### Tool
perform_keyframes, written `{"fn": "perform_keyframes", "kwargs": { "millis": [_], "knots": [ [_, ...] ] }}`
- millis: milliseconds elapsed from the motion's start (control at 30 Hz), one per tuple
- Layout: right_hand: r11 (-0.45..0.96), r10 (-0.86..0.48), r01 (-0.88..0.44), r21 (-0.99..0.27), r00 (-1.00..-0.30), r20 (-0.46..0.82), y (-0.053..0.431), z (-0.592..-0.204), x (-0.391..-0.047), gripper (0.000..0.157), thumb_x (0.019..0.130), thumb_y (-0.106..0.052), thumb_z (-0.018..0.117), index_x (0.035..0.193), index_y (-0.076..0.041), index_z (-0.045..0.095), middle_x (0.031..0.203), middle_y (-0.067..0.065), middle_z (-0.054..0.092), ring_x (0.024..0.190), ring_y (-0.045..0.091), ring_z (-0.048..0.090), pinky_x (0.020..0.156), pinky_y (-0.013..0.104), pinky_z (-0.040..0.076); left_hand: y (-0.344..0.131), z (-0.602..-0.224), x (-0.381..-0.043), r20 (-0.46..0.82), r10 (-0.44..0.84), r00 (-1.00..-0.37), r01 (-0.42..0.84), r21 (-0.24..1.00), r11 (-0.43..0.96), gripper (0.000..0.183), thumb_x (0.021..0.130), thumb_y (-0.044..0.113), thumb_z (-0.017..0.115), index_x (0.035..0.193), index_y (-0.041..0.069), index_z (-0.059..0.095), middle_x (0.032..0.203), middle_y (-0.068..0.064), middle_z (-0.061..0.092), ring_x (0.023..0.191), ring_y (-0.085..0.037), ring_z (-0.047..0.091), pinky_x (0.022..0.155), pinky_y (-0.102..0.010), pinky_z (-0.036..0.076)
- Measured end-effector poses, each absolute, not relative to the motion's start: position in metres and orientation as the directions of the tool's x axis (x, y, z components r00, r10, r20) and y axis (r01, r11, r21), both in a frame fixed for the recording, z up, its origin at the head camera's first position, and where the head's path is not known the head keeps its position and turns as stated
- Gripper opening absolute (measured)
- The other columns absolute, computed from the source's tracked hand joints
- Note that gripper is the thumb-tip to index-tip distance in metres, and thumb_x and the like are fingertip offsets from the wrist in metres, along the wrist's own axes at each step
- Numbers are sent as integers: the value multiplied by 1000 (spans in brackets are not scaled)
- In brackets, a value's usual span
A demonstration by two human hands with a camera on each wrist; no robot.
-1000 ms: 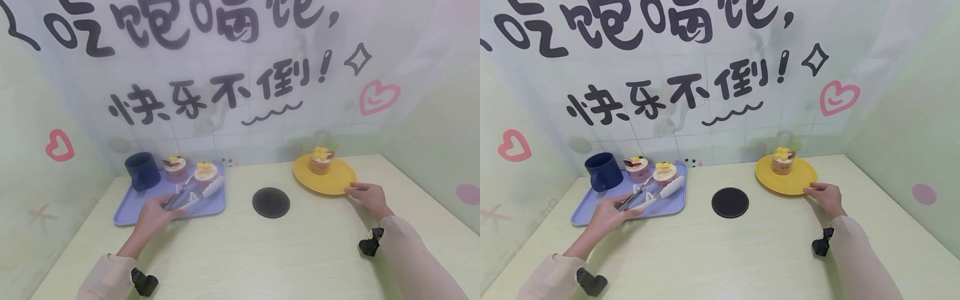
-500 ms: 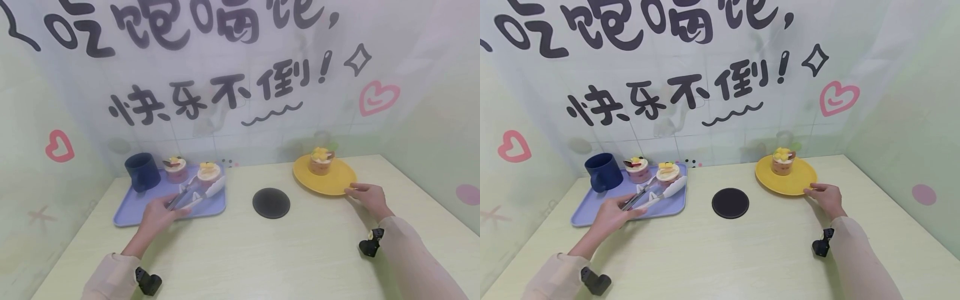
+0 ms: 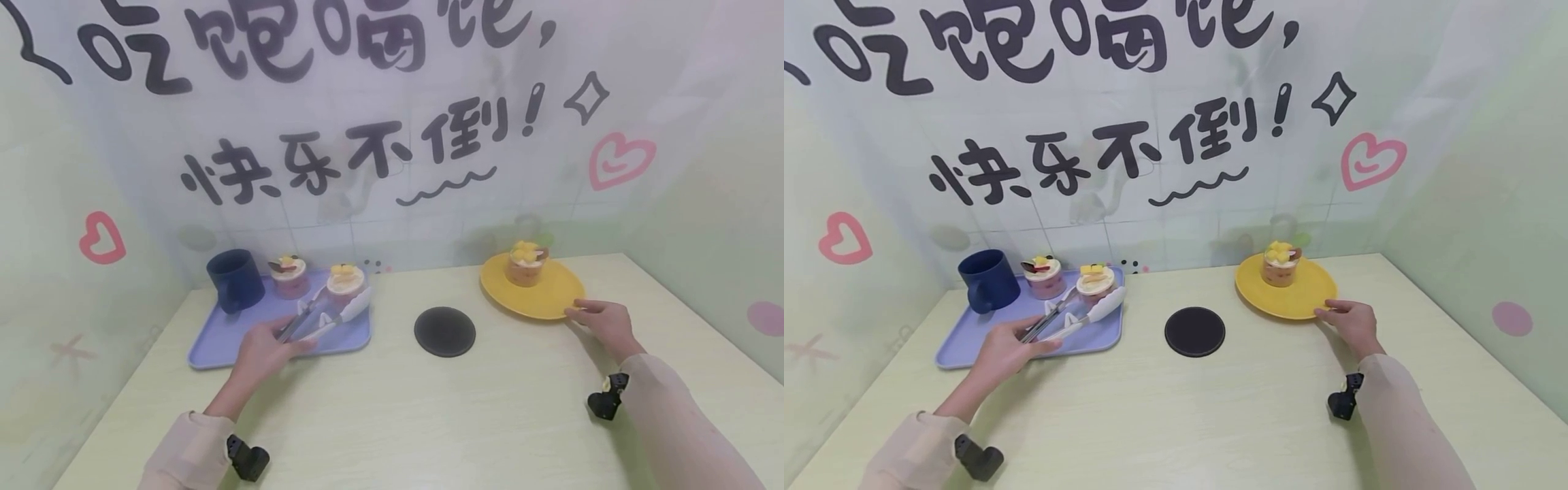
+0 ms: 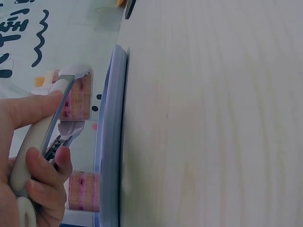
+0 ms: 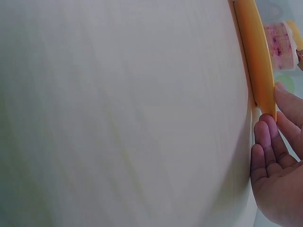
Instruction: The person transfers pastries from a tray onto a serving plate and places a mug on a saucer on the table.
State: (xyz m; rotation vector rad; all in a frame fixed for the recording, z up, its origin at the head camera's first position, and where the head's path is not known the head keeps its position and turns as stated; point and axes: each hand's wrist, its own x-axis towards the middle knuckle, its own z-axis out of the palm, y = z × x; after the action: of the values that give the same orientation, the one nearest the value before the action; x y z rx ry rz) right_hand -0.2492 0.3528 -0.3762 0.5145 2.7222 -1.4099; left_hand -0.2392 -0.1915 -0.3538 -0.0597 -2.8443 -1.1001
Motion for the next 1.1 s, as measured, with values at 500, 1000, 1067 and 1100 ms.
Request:
{"fn": "perform_keyframes", "kwargs": {
  "millis": [500,1000,1067,1100],
  "knots": [
    [539,272,303,-786,-946,-178,353,-376,-249,76,85,-47,59,135,4,37,140,28,30,128,45,23,100,53,25,-185,-356,-244,94,23,-995,82,681,728,76,70,45,75,129,3,52,118,-21,57,94,-27,53,71,-35,38],
    [546,278,295,-784,-947,-162,355,-377,-250,72,86,-45,59,133,5,39,138,28,32,128,46,24,100,53,25,-167,-358,-249,102,49,-994,106,700,707,72,71,42,76,126,3,54,114,-19,60,92,-26,54,73,-37,40],
    [544,277,294,-786,-947,-162,355,-377,-250,72,86,-45,59,134,5,39,138,28,32,128,46,23,100,53,25,-166,-358,-250,102,46,-994,105,701,705,71,70,41,76,126,3,55,114,-19,60,92,-26,55,74,-38,40],
    [544,276,293,-786,-947,-162,355,-378,-250,72,86,-45,59,134,5,39,138,28,32,128,46,23,100,53,25,-165,-358,-250,101,47,-994,105,703,703,70,70,41,76,126,3,55,113,-19,60,92,-26,55,74,-38,40]
  ]
}}
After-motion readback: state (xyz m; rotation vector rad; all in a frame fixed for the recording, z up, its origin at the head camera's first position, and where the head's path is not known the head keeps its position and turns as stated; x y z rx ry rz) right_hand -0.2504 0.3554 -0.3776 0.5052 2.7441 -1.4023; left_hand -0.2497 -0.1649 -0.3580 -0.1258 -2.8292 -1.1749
